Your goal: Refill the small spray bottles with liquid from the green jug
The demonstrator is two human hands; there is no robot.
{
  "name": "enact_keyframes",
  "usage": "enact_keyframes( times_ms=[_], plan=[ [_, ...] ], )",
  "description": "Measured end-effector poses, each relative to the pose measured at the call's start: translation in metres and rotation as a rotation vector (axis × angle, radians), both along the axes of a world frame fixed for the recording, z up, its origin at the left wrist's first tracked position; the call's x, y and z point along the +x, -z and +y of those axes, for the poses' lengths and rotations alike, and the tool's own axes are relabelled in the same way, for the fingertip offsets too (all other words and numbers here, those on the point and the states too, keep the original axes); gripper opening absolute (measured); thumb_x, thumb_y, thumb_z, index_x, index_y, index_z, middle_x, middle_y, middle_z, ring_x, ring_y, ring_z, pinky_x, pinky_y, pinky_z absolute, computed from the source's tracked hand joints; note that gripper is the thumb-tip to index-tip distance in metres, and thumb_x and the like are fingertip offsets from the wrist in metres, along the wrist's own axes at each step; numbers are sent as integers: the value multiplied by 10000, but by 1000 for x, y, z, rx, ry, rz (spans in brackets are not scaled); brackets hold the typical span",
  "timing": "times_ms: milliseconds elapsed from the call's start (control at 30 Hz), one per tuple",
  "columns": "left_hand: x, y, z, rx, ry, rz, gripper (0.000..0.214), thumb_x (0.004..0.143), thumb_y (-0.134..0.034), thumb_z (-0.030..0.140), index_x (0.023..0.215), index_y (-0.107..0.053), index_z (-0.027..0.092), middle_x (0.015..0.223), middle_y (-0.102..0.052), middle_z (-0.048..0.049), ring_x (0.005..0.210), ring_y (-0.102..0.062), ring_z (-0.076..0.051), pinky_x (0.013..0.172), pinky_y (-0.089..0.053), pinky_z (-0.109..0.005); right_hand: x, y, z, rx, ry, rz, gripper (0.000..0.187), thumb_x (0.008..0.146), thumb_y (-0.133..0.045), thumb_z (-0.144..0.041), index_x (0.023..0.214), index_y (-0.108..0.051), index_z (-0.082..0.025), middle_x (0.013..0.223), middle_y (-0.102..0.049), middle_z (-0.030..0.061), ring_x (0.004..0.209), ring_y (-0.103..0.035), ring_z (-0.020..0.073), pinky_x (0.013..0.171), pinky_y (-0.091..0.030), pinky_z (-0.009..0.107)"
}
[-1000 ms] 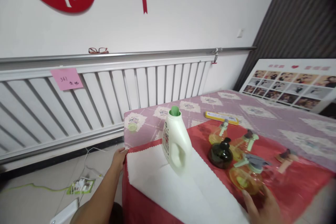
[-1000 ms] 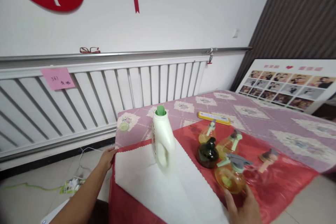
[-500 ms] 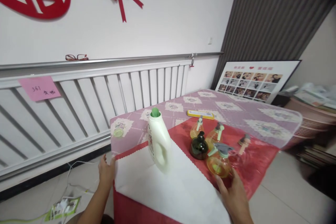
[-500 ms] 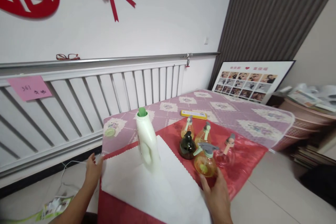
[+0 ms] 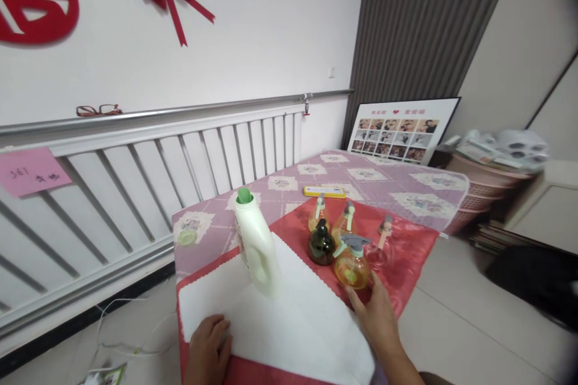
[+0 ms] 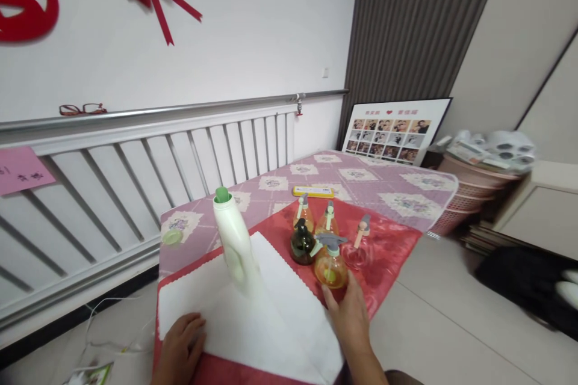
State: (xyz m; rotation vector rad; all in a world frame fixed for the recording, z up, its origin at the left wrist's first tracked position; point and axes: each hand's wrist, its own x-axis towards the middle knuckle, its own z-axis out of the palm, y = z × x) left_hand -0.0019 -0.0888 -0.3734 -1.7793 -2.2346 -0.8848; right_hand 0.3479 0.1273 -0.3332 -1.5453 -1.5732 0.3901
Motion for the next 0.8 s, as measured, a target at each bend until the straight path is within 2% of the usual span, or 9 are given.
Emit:
enact_keyframes(
  times_ms=[167,333,467,633,800],
  plan=[
    [-5,6,1,-3,1,37,268,819,-542,387,969,-713,244,1046,-709,-92,963,-675,-249,839,-571,-405,2,-6,4,-70,-3,-20,897,732,-548,-576,1414,-283,-56,1346,-469,241,1256,-445,381,1006,-391,503],
    [-11,12,-1,-41,12,63,265,821,-547,389,974,-718,255,1067,-713,-81,987,-674,-250,863,-568,-397,-12,-17,11,-108,47,-8,977,678,-608,-564,1448,-218,-106,1392,-434,227,1268,-440,376,961,-419,486],
    [-17,16,0,-44,32,73,274,824,-548,405,983,-716,255,1063,-718,-77,986,-678,-248,865,-570,-389,-28,-28,13,-155,138,-12,1004,664,-630,-578,1463,-191,-158,1404,-427,245,1255,-440,431,887,-426,578],
    [-26,25,3,-31,74,116,274,822,-557,408,980,-719,254,1045,-727,-75,962,-690,-236,848,-581,-359,-34,-31,15,-179,195,-11,918,676,-628,-534,1429,-257,-159,1355,-491,242,1237,-468,426,862,-435,589],
    [-28,30,5,-13,76,145,264,818,-562,403,972,-723,261,1033,-732,-70,943,-698,-229,824,-590,-341,-26,-24,20,-154,162,-7,797,682,-611,-496,1355,-355,-155,1292,-553,217,1171,-539,397,858,-466,546]
  ],
)
